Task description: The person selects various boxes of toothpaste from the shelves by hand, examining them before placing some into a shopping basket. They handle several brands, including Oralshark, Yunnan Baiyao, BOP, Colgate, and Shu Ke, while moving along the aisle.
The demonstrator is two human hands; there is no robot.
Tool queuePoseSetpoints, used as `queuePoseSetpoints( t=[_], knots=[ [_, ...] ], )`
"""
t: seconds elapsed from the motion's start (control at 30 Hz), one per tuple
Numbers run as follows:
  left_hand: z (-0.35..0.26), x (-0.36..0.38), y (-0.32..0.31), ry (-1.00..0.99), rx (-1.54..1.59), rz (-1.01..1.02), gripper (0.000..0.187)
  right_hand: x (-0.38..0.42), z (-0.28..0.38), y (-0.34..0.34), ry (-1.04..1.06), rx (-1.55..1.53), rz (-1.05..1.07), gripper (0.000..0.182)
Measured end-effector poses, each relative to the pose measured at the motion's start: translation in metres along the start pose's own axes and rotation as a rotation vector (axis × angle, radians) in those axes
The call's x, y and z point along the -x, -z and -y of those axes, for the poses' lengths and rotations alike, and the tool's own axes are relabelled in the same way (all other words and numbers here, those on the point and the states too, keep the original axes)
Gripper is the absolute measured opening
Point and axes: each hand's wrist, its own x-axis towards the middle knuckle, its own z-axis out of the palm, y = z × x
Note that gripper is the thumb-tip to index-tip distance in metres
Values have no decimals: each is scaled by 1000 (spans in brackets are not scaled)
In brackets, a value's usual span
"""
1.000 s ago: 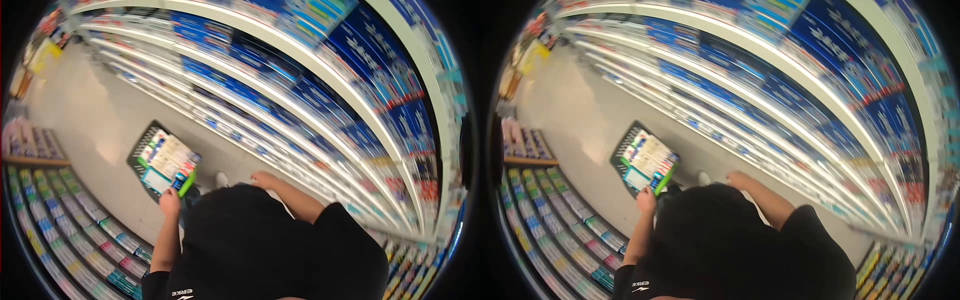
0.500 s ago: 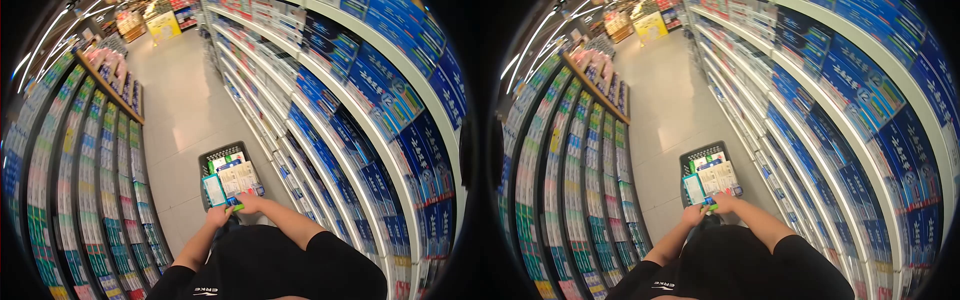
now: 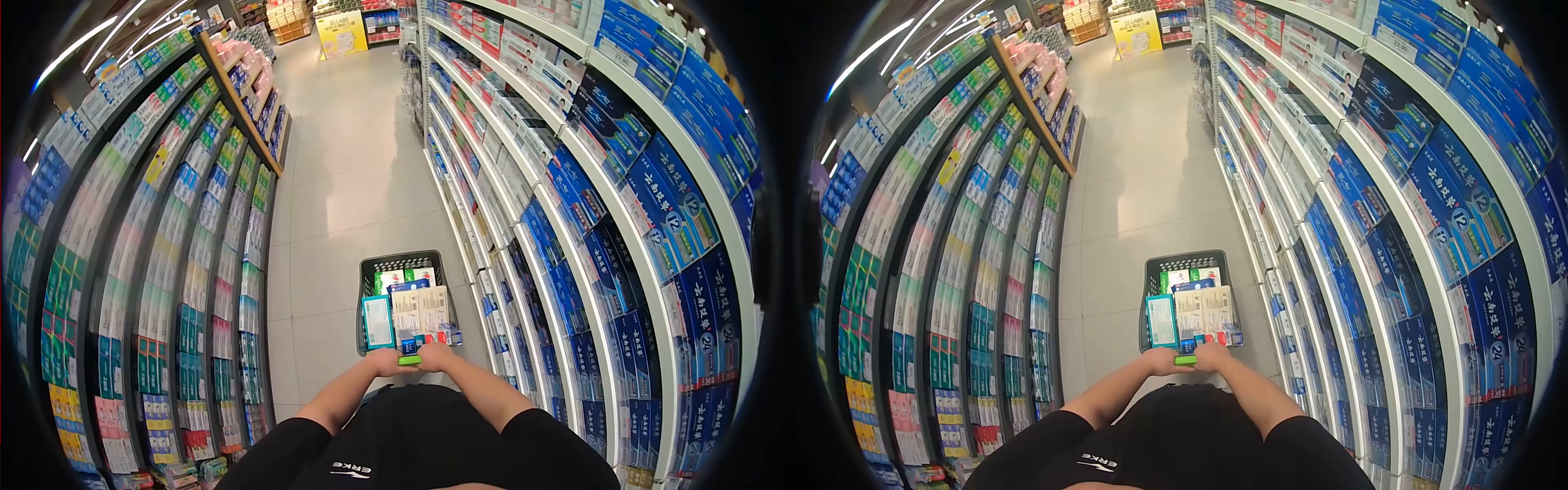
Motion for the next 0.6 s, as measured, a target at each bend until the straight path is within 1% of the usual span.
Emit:
queuePoseSetpoints(
  t=[0.1, 0.2, 0.3, 0.4, 0.6],
  knots=[
    [-2, 1, -20, -22, 12, 21, 62, 16, 5, -10, 1, 6, -7, 36],
    [-2, -2, -45, -4, -8, -5, 48, 29, 9, -25, -10, 12, -44, 33],
    [-10, 9, -60, 15, 13, 9, 44, 42, 15, -44, -27, -3, -60, 32],
    [-24, 36, -64, 14, 41, 3, 43, 55, 20, -63, -11, -23, -81, 31],
    [-37, 64, -90, 38, 37, 19, 43, 85, 39, -91, -18, -37, -101, 30]
  ],
)
